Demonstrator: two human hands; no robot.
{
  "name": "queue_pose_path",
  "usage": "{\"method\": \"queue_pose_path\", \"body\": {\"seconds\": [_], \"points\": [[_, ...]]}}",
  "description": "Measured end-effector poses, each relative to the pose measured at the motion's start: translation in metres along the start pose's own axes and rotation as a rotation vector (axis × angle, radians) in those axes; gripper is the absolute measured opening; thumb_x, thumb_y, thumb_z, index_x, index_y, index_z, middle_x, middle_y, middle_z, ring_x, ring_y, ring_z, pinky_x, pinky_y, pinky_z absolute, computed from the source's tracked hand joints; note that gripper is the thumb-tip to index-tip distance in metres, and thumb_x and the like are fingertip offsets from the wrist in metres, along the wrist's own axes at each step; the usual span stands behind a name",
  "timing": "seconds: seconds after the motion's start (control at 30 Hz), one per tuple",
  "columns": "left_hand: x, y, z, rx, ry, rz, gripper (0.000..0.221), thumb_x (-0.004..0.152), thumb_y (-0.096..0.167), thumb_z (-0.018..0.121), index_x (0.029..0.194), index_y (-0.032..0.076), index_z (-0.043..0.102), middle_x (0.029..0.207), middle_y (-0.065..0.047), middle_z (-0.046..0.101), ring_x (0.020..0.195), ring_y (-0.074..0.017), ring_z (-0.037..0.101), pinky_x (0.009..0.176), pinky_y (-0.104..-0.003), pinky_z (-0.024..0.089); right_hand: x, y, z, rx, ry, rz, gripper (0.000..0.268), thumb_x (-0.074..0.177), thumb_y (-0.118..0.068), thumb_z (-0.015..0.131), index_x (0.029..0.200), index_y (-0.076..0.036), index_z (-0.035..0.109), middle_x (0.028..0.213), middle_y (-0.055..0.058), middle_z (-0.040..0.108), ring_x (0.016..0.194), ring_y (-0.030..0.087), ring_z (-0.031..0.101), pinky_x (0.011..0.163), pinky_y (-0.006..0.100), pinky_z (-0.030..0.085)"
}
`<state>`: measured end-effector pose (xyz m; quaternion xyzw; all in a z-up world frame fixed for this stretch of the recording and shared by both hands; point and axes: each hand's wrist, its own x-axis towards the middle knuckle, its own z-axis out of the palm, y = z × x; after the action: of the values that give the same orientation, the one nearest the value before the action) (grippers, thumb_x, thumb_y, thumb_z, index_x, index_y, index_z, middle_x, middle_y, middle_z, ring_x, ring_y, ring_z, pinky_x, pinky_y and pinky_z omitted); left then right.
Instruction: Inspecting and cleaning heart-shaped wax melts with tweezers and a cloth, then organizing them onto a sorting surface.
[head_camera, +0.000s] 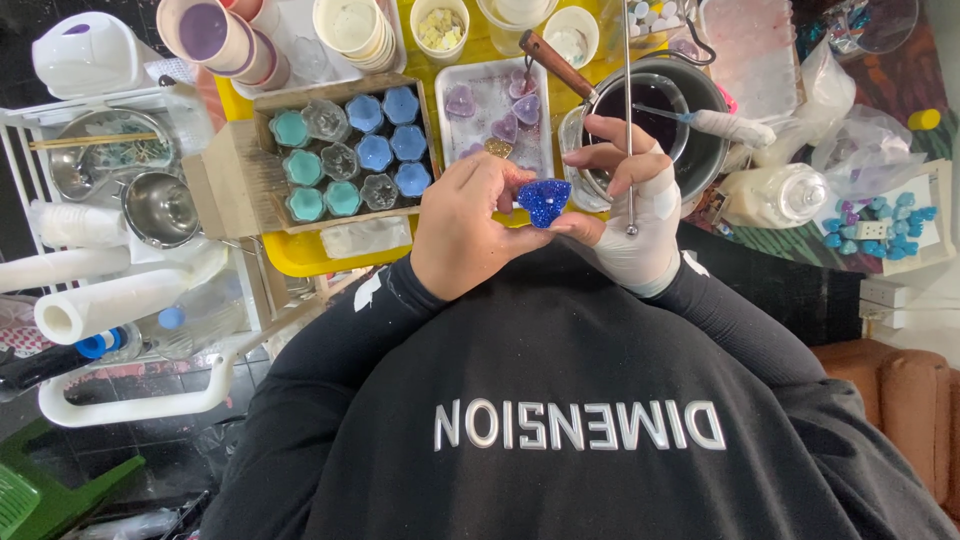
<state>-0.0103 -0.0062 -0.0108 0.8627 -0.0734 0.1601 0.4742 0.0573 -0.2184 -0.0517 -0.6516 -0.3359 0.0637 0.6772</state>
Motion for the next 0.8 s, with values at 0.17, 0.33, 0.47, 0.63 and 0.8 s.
{"method": "queue_pose_path", "body": {"seconds": [0.17, 0.33, 0.47, 0.63, 0.8], "points": [[-0.001, 0.0, 0.003, 0.031, 0.033, 0.062, 0.046, 0.075, 0.023, 0.095, 0.105, 0.004, 0.065, 0.092, -0.004, 0.064, 0.08, -0.0173, 0.064, 0.073, -0.031, 0.055, -0.002, 0.001, -0.004, -0.05, 0.009, -0.023, 0.059, 0.088, -0.018, 0.088, 0.116, -0.013, 0.036, 0.151, 0.017, 0.044, 0.131, 0.021, 0.061, 0.115, 0.037, 0.053], [0.001, 0.003, 0.002, 0.017, 0.028, 0.06, 0.048, 0.075, 0.027, 0.097, 0.102, 0.004, 0.065, 0.089, -0.003, 0.063, 0.078, -0.017, 0.063, 0.071, -0.03, 0.055, -0.003, 0.004, -0.004, -0.051, 0.056, -0.028, 0.052, 0.094, -0.018, 0.084, 0.117, -0.013, 0.037, 0.151, 0.015, 0.045, 0.13, 0.022, 0.061, 0.115, 0.038, 0.053], [0.001, 0.003, 0.0, -0.014, -0.003, 0.047, 0.05, 0.076, 0.03, 0.098, 0.101, 0.003, 0.064, 0.091, -0.005, 0.063, 0.079, -0.0158, 0.063, 0.069, -0.029, 0.055, -0.003, 0.006, -0.007, 0.074, 0.187, -0.013, 0.039, 0.107, -0.018, 0.077, 0.119, -0.013, 0.04, 0.151, 0.015, 0.048, 0.124, 0.02, 0.061, 0.112, 0.037, 0.05], [-0.001, 0.0, -0.001, -0.06, 0.003, 0.022, 0.048, 0.079, 0.029, 0.096, 0.104, 0.003, 0.065, 0.097, -0.005, 0.065, 0.081, -0.0136, 0.064, 0.071, -0.027, 0.056, -0.003, 0.005, -0.022, 0.027, 0.144, -0.048, 0.035, 0.11, -0.019, 0.074, 0.12, -0.014, 0.04, 0.153, 0.013, 0.049, 0.124, 0.019, 0.061, 0.115, 0.038, 0.049], [-0.003, -0.003, -0.001, -0.052, 0.008, 0.006, 0.05, 0.077, 0.03, 0.097, 0.105, 0.003, 0.066, 0.092, -0.004, 0.063, 0.078, -0.0125, 0.063, 0.071, -0.026, 0.055, -0.004, 0.001, -0.028, -0.066, 0.011, -0.05, 0.057, 0.089, -0.027, 0.087, 0.118, -0.013, 0.04, 0.154, 0.015, 0.046, 0.133, 0.023, 0.06, 0.112, 0.038, 0.05]]}}
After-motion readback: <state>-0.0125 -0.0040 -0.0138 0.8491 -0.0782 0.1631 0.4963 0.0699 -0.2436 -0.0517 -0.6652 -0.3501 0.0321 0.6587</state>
